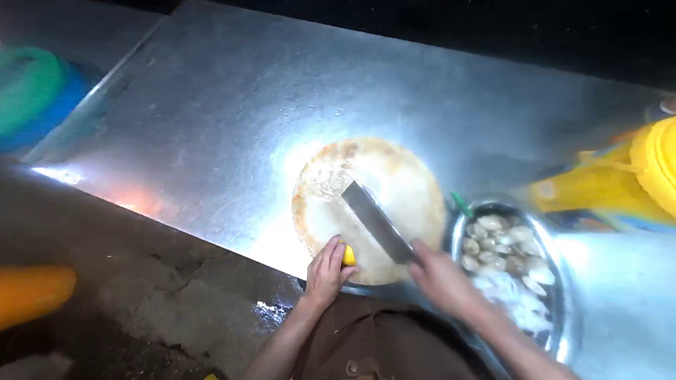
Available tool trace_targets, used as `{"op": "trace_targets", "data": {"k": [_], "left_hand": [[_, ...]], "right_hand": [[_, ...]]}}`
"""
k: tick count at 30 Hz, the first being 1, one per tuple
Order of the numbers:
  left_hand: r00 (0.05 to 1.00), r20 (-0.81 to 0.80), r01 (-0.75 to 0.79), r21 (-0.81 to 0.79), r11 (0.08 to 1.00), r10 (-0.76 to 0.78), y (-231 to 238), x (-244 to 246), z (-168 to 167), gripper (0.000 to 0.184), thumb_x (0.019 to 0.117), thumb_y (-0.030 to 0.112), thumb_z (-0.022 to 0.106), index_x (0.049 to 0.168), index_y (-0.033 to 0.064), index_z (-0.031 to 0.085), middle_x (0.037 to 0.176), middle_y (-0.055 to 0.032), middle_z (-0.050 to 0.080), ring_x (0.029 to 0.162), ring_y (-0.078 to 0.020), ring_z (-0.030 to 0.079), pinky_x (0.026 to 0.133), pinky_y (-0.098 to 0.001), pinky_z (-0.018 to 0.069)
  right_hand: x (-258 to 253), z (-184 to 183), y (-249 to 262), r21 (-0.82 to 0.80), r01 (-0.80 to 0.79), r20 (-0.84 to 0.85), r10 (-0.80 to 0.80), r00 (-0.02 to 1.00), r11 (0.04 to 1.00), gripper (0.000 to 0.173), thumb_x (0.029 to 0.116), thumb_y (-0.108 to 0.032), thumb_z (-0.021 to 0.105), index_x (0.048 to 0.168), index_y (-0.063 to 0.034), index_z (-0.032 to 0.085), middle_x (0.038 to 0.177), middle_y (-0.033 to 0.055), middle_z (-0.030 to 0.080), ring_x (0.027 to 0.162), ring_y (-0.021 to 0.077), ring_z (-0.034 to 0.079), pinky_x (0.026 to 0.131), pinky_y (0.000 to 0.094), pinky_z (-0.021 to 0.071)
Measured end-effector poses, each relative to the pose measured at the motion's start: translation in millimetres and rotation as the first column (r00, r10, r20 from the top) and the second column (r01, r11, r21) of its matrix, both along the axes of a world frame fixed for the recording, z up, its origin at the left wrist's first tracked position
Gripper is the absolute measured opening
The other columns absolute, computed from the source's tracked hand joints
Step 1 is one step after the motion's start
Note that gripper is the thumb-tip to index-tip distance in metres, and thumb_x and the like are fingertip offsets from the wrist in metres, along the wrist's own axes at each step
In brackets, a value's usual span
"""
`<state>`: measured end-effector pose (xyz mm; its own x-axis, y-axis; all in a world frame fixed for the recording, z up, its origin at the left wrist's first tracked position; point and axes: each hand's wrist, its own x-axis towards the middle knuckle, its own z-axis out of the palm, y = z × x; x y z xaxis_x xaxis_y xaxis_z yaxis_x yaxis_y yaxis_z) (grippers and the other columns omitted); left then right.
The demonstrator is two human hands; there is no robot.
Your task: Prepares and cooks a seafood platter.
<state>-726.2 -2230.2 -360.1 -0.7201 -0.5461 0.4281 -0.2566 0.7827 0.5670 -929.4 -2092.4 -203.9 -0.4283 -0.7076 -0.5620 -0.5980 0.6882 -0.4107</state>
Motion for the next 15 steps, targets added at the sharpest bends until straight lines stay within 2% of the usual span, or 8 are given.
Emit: {"op": "trace_targets", "data": {"k": [2,5,7,9,12,15], "left_hand": [[0.999,-0.029,0.042,-0.008,0.999,-0.043,1,5,2,0.049,0.0960,0.043,0.070,0.126,0.0044,0.065,0.132,-0.0191,0.065,0.100,-0.0283,0.074,0.078,-0.0407,0.0640],[0.995,-0.071,0.072,0.048,0.996,-0.068,3,9,6,0.033,0.1034,0.031,0.062,0.127,0.0098,0.068,0.132,-0.0165,0.066,0.103,-0.0248,0.073,0.081,-0.0376,0.0633],[0.994,-0.101,0.049,0.076,0.996,-0.041,6,7,7,0.025,0.1020,0.024,0.063,0.122,0.0109,0.072,0.127,-0.0148,0.068,0.099,-0.0220,0.073,0.081,-0.0354,0.0628],[0.994,-0.105,0.029,0.070,0.997,-0.021,8,3,8,0.023,0.1009,0.025,0.064,0.117,0.0117,0.074,0.121,-0.0131,0.069,0.098,-0.0211,0.072,0.081,-0.0345,0.0621],[0.994,-0.104,0.020,0.036,0.999,-0.016,9,2,10,0.023,0.0989,0.031,0.065,0.111,0.0148,0.076,0.115,-0.0088,0.071,0.107,-0.0222,0.068,0.091,-0.0370,0.0587],[0.995,-0.066,0.083,0.081,0.993,-0.078,10,3,10,0.027,0.0970,0.035,0.068,0.114,0.0146,0.074,0.123,-0.0115,0.070,0.118,-0.0261,0.066,0.099,-0.0419,0.0573]], "right_hand": [[16,3,18,-0.064,0.014,0.023,-0.013,1.000,0.998,0.023,0.1023,-0.021,0.050,0.118,-0.0071,0.060,0.075,0.0106,0.063,0.068,0.0284,0.066,0.065,0.0486,0.0557],[33,6,38,-0.100,0.010,0.017,-0.009,1.000,0.995,0.026,0.1000,-0.022,0.050,0.115,-0.0057,0.064,0.073,0.0120,0.064,0.067,0.0304,0.067,0.062,0.0504,0.0548],[41,9,49,-0.101,-0.019,-0.046,0.014,0.999,0.995,0.025,0.0999,-0.022,0.050,0.113,-0.0061,0.064,0.072,0.0120,0.064,0.065,0.0317,0.067,0.059,0.0517,0.0548],[45,2,62,-0.190,-0.065,-0.194,0.028,0.981,0.980,0.024,0.0968,-0.022,0.051,0.108,-0.0059,0.065,0.067,0.0095,0.063,0.058,0.0297,0.066,0.051,0.0498,0.0544],[44,-8,74,-0.229,-0.040,-0.296,-0.031,0.955,0.973,0.023,0.0951,-0.022,0.050,0.102,-0.0054,0.065,0.061,0.0074,0.060,0.052,0.0277,0.064,0.046,0.0478,0.0520],[32,-12,80,-0.215,0.074,-0.247,-0.127,0.961,0.974,0.027,0.0966,-0.022,0.052,0.106,-0.0010,0.065,0.063,0.0109,0.061,0.055,0.0309,0.064,0.049,0.0525,0.0524]]}}
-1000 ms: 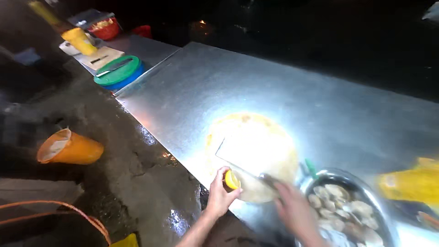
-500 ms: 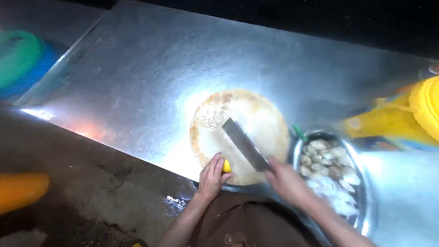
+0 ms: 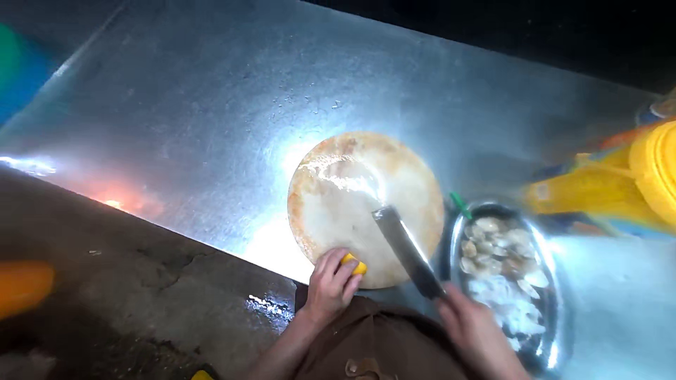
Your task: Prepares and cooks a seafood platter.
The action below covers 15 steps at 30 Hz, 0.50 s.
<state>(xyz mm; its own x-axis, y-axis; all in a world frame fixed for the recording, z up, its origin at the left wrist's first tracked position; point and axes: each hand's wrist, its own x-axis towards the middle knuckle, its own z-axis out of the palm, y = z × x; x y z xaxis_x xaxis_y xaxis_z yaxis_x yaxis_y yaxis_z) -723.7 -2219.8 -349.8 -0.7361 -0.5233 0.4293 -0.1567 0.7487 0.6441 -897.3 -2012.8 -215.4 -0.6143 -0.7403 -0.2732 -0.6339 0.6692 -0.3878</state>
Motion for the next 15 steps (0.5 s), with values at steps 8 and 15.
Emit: {"op": "trace_targets", "data": {"k": [8,15], "left_hand": [[0.999,0.045,-0.034,0.067,0.997,0.031,7,-30,10,0.038,0.0818,0.017,0.077,0.116,0.0019,0.068,0.127,-0.0207,0.067,0.105,-0.0317,0.073,0.082,-0.0440,0.0637],[0.806,-0.042,-0.468,0.567,0.678,0.591,28,102,88,0.060,0.0807,0.021,0.081,0.127,-0.0058,0.055,0.129,-0.0185,0.065,0.106,-0.0205,0.071,0.083,-0.0356,0.0644]], "right_hand": [[-48,-13,-67,-0.020,0.132,-0.110,-0.134,0.985,0.991,0.023,0.0983,-0.007,0.056,0.114,0.0087,0.062,0.074,0.0244,0.065,0.070,0.0452,0.068,0.064,0.0635,0.0523],[-15,-19,-170,0.251,0.054,-0.021,-0.050,0.999,0.966,0.030,0.1051,-0.017,0.051,0.124,0.0045,0.059,0.099,0.0282,0.068,0.093,0.0461,0.070,0.079,0.0602,0.0571]]}}
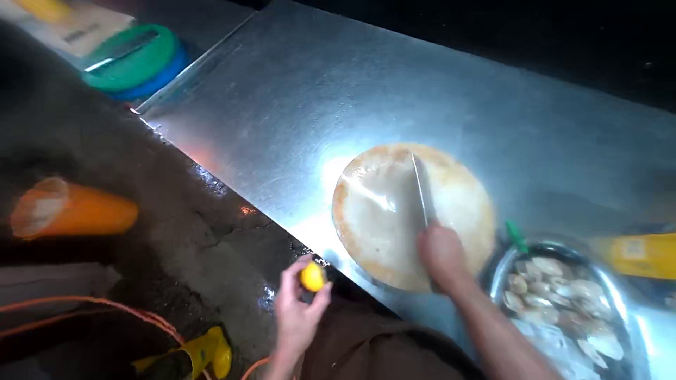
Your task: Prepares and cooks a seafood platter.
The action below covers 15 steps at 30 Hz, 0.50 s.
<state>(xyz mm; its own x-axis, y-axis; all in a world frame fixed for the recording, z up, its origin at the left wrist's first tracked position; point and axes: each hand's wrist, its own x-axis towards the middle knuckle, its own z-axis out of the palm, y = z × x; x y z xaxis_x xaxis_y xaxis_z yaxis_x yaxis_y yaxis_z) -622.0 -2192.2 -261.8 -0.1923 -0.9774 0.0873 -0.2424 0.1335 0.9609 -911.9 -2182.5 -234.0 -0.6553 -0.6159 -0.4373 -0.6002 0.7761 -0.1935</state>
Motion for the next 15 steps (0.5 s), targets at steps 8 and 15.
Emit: {"op": "trace_targets", "data": {"k": [8,15], "left_hand": [[0.846,0.040,-0.532,0.011,0.847,0.531,76,115,48,0.044,0.0874,0.006,0.066,0.125,-0.0057,0.047,0.117,-0.0141,0.068,0.100,-0.0171,0.072,0.071,-0.0294,0.0641],[0.824,-0.137,-0.546,0.068,0.835,0.550,96,102,61,0.042,0.0881,0.012,0.066,0.124,-0.0017,0.048,0.116,-0.0168,0.071,0.096,-0.0252,0.075,0.065,-0.0343,0.0649]], "right_hand": [[119,3,-21,-0.171,-0.249,0.184,0.279,0.943,0.953,0.024,0.1001,-0.019,0.059,0.111,0.0026,0.064,0.098,0.0242,0.069,0.086,0.0407,0.071,0.070,0.0575,0.0583],[204,20,-19,-0.197,-0.489,0.433,0.523,0.734,0.849,0.024,0.1015,-0.023,0.056,0.109,-0.0036,0.068,0.102,0.0191,0.071,0.095,0.0363,0.071,0.078,0.0558,0.0579]]}}
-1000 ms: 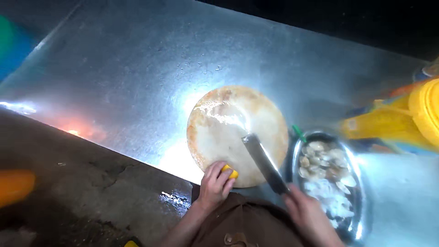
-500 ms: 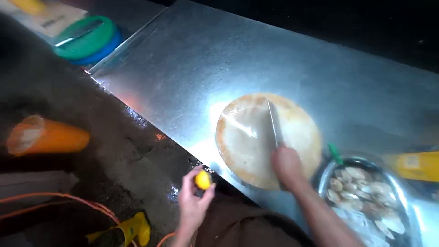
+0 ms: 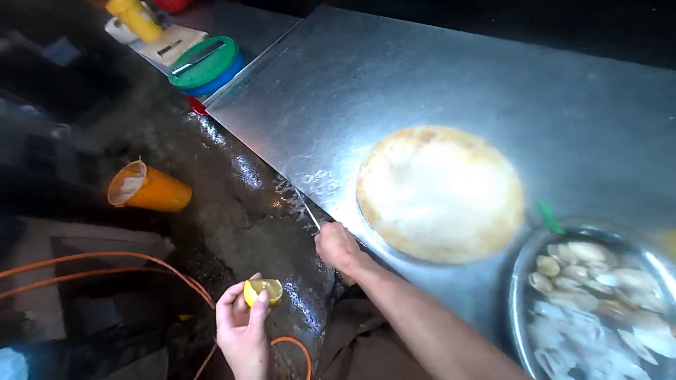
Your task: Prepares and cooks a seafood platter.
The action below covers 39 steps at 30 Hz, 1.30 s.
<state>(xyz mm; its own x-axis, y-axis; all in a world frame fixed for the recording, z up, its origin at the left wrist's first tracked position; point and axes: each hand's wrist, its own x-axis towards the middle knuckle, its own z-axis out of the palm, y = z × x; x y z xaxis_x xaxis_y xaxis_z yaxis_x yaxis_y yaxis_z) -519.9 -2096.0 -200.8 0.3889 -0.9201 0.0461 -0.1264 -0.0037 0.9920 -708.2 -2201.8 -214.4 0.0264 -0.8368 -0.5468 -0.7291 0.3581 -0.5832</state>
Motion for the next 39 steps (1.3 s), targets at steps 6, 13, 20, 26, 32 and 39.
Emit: {"op": "trace_targets", "data": {"k": [6,13,20,26,32,39], "left_hand": [[0.995,-0.014,-0.098,0.040,0.994,0.098,39,12,-12,0.048,0.0824,0.011,0.070,0.123,-0.0033,0.049,0.119,-0.0165,0.069,0.101,-0.0236,0.073,0.070,-0.0334,0.0646],[0.983,-0.147,-0.087,0.139,0.986,0.108,0,13,-32,0.051,0.0807,0.009,0.070,0.127,-0.0012,0.051,0.110,-0.0122,0.066,0.092,-0.0205,0.071,0.070,-0.0343,0.0636],[0.986,-0.160,-0.070,-0.088,0.994,0.055,-93,39,2,0.042,0.0907,0.007,0.062,0.130,-0.0004,0.046,0.109,-0.0052,0.066,0.084,-0.0159,0.073,0.067,-0.0329,0.0649],[0.975,-0.091,0.156,-0.361,0.919,-0.201,-169,36,41,0.031,0.1038,0.030,0.054,0.126,0.0095,0.046,0.114,0.0006,0.072,0.078,-0.0136,0.074,0.059,-0.0269,0.0626],[0.931,-0.046,0.326,-0.332,0.885,-0.361,-198,-1,26,0.058,0.0944,0.051,0.068,0.129,0.0087,0.047,0.117,0.0013,0.070,0.086,-0.0124,0.073,0.063,-0.0270,0.0621],[0.611,-0.168,0.786,0.006,0.619,-0.774,-176,-119,-56,0.066,0.0780,0.009,0.083,0.136,0.0054,0.051,0.123,-0.0096,0.066,0.096,-0.0199,0.072,0.081,-0.0401,0.0650]], "right_hand": [[-70,7,43,-0.181,0.081,-0.027,-0.087,0.996,0.980,0.026,0.1046,-0.021,0.054,0.114,-0.0005,0.067,0.089,0.0227,0.069,0.080,0.0395,0.070,0.070,0.0589,0.0565],[-228,3,75,-0.340,0.272,-0.406,-0.401,0.821,0.900,0.019,0.1024,-0.012,0.057,0.097,0.0038,0.067,0.077,0.0251,0.065,0.073,0.0449,0.067,0.066,0.0641,0.0523],[-179,-21,53,-0.081,0.346,-0.514,-0.337,0.789,0.935,0.032,0.1050,-0.020,0.051,0.125,0.0015,0.064,0.100,0.0271,0.070,0.096,0.0456,0.070,0.082,0.0626,0.0553],[-44,2,25,0.087,0.091,-0.185,-0.074,0.980,0.992,0.037,0.1056,-0.023,0.044,0.129,-0.0004,0.062,0.106,0.0238,0.070,0.101,0.0409,0.070,0.087,0.0587,0.0549],[-30,-5,22,-0.090,0.074,-0.047,-0.078,0.996,0.993,0.034,0.1057,-0.022,0.043,0.122,-0.0003,0.064,0.099,0.0225,0.070,0.095,0.0403,0.071,0.082,0.0584,0.0558],[-124,-14,105,-0.118,0.680,0.179,-0.658,0.732,0.724,0.025,0.1020,-0.022,0.050,0.095,-0.0045,0.067,0.063,0.0029,0.062,0.052,0.0147,0.063,0.053,0.0352,0.0567]]}}
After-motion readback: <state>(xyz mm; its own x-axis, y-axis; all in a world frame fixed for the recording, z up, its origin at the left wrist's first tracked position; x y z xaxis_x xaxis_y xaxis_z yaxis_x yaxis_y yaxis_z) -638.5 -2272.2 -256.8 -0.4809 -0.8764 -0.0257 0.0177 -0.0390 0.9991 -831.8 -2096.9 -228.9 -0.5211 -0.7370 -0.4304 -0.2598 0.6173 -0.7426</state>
